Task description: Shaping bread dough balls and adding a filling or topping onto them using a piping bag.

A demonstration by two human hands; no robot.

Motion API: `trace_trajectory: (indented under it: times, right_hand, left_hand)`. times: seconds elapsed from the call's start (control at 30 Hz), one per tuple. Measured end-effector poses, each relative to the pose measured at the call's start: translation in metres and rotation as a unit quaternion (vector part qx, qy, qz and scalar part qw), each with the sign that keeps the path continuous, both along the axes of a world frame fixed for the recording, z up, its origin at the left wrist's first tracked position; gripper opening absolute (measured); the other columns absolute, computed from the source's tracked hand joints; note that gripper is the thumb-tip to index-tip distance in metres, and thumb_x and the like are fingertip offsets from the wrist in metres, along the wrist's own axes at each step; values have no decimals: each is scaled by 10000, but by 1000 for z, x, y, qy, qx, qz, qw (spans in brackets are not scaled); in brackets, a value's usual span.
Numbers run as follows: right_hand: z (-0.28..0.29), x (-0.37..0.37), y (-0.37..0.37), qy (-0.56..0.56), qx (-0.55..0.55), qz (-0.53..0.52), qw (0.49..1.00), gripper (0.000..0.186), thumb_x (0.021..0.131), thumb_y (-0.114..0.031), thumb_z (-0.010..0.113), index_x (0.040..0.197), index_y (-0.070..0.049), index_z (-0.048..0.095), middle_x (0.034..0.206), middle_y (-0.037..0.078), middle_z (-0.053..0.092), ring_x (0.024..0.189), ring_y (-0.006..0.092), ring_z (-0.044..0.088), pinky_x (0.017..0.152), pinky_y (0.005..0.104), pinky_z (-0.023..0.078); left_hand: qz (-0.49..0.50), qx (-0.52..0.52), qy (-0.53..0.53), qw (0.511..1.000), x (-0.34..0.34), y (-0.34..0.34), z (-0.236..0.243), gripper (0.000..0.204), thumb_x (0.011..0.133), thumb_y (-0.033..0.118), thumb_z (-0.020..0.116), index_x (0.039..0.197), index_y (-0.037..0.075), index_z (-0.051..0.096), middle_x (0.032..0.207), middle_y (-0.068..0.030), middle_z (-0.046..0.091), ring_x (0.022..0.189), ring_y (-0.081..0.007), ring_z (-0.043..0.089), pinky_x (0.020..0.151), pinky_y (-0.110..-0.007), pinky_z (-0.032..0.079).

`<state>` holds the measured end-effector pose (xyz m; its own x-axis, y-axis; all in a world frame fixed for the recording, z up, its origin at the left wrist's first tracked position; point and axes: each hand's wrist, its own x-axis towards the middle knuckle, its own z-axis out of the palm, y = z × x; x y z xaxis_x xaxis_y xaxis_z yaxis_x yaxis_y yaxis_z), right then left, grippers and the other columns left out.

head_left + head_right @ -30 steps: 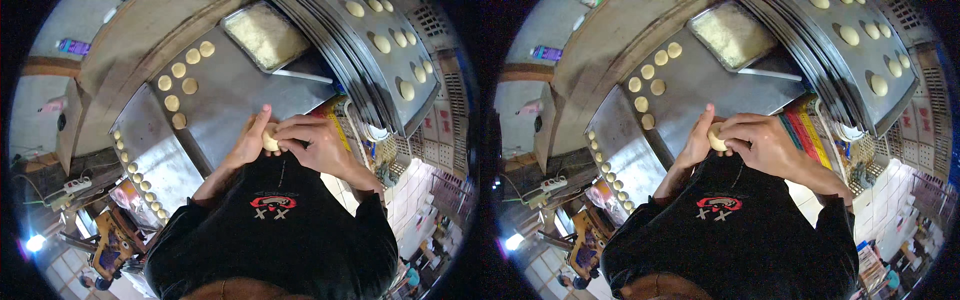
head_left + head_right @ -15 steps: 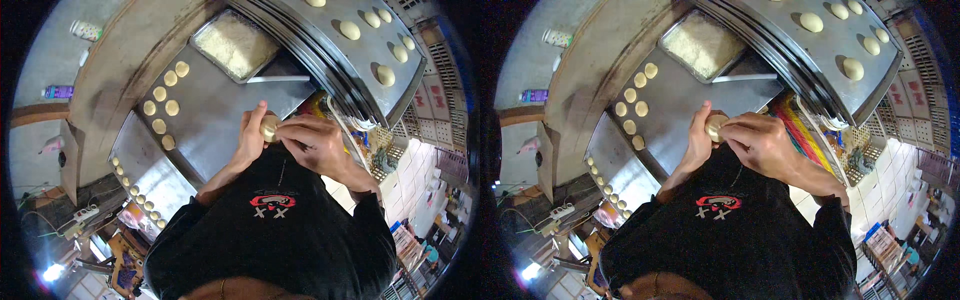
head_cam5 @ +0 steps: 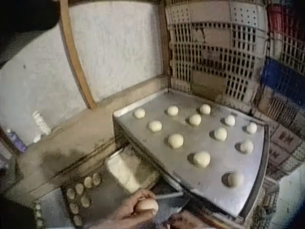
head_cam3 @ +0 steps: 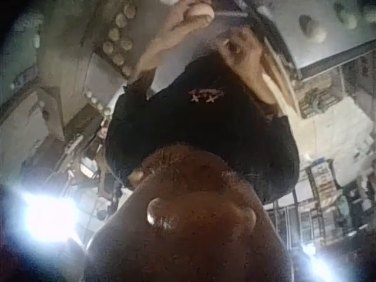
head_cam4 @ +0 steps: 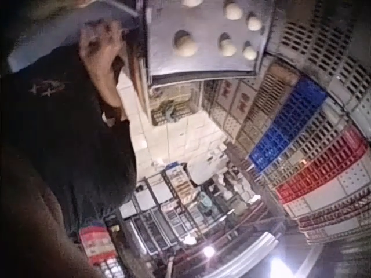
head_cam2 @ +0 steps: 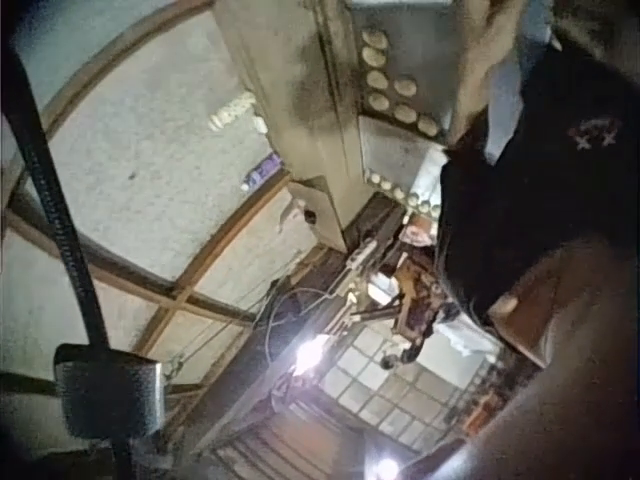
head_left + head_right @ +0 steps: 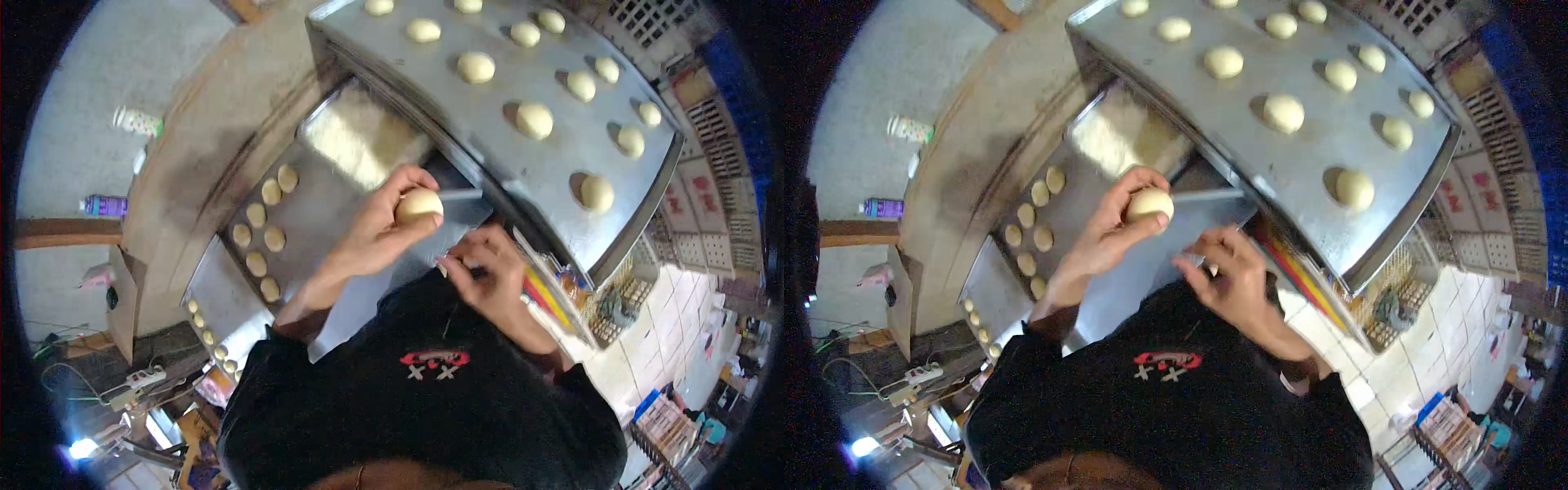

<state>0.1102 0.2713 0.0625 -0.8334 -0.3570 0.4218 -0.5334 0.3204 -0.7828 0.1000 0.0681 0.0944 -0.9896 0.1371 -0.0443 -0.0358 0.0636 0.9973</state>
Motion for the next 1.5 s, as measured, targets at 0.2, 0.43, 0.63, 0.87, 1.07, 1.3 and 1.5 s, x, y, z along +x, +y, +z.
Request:
trace_trajectory:
  times: [0.2,0.43,0.63,0.87,1.07,1.3,1.5]
  right_hand:
    - [-48,1,6,-119,34,117,985,157,745,-111,799,864,-42,723,971,117,656,881,280,660,757,363,543]
    - [-76,-23,21,-208,53,105,971,208,757,-129,798,920,-29,713,940,109,669,847,275,662,734,363,549]
    - [-93,-34,26,-230,53,112,965,211,770,-141,796,932,-37,711,947,122,675,862,284,653,740,351,534]
    - [-89,-42,24,-222,68,150,961,184,774,-114,782,923,-35,708,934,143,681,884,309,654,799,371,525]
    - [-89,-29,0,-229,96,230,941,154,795,-116,742,921,-42,695,914,120,676,854,309,659,764,397,535]
    - [-88,3,-37,-224,134,338,904,173,795,-105,773,938,-41,699,941,104,669,832,228,669,731,312,549]
    - [-78,38,-63,-227,146,324,907,157,789,-118,758,917,-56,691,926,99,671,877,281,660,781,362,527]
  left_hand:
    - [195,-257,263,909,-197,-24,23,376,744,237,779,999,3,631,978,-149,654,878,-273,644,774,-369,521]
    - [223,-427,224,847,-444,-55,-4,465,703,310,757,1043,6,669,1027,-217,659,1036,-358,624,908,-450,495]
    - [174,-583,74,790,-503,-83,-55,682,745,507,708,1184,-8,628,1246,-299,563,1127,-397,583,958,-441,484]
    - [341,-410,273,800,-375,-90,-2,573,865,416,646,1250,0,565,1196,-183,590,1098,-328,576,903,-446,473]
    - [596,-240,161,749,-111,-167,-169,316,800,83,666,1086,-25,585,917,-122,566,838,-263,545,775,-358,458]
    - [667,-380,-188,613,123,-170,-297,474,773,209,668,1173,4,521,1077,-161,566,1029,-339,542,868,-449,437]
    - [736,-424,-295,438,127,-209,-326,419,809,257,628,1146,10,593,1098,-144,619,1083,-365,551,916,-494,415]
